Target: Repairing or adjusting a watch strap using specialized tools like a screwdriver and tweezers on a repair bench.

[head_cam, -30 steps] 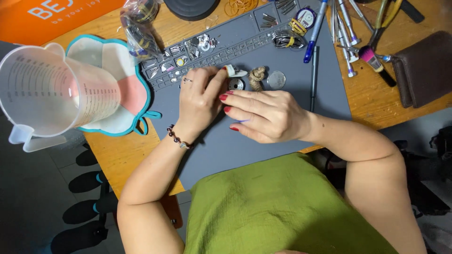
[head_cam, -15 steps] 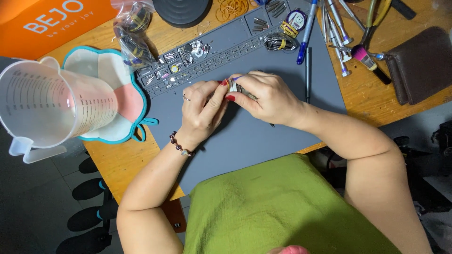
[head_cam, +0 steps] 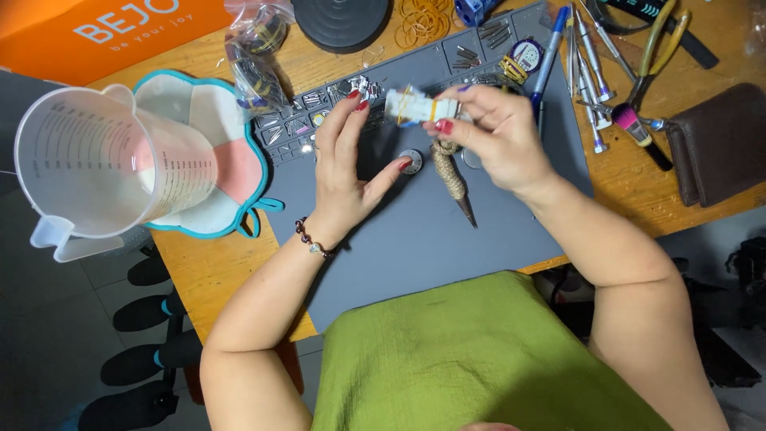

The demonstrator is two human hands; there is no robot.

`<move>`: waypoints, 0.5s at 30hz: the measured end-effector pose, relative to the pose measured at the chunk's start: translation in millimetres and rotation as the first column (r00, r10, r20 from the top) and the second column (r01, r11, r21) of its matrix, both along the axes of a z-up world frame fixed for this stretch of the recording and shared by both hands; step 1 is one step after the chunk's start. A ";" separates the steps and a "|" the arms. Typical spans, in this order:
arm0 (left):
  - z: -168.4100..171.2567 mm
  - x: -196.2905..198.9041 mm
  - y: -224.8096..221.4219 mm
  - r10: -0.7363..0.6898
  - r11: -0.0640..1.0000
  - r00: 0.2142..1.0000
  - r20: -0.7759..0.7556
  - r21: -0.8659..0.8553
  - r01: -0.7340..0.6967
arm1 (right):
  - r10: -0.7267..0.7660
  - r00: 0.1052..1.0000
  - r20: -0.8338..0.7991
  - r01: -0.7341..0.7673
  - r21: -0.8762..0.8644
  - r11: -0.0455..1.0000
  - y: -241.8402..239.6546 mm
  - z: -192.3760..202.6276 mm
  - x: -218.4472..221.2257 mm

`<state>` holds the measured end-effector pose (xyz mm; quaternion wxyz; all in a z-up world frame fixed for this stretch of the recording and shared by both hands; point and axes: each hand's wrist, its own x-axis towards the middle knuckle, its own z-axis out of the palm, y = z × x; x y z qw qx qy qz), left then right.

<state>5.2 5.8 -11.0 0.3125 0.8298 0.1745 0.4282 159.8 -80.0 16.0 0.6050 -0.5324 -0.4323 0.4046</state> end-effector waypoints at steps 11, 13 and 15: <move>-1.3 -2.9 -3.3 -0.032 0.997 0.996 -0.086 -0.077 0.025 | -0.156 0.908 0.388 0.131 0.090 0.987 21.9 -20.2 46.8; -1.0 -3.3 -3.5 -0.041 0.995 0.995 -0.089 -0.094 0.032 | -0.166 0.904 0.393 0.125 0.127 0.984 26.6 -27.9 47.2; -2.0 -3.0 -3.2 -0.040 0.994 0.995 -0.089 -0.102 0.031 | -0.191 0.632 0.751 0.153 0.120 0.981 27.8 -32.7 48.4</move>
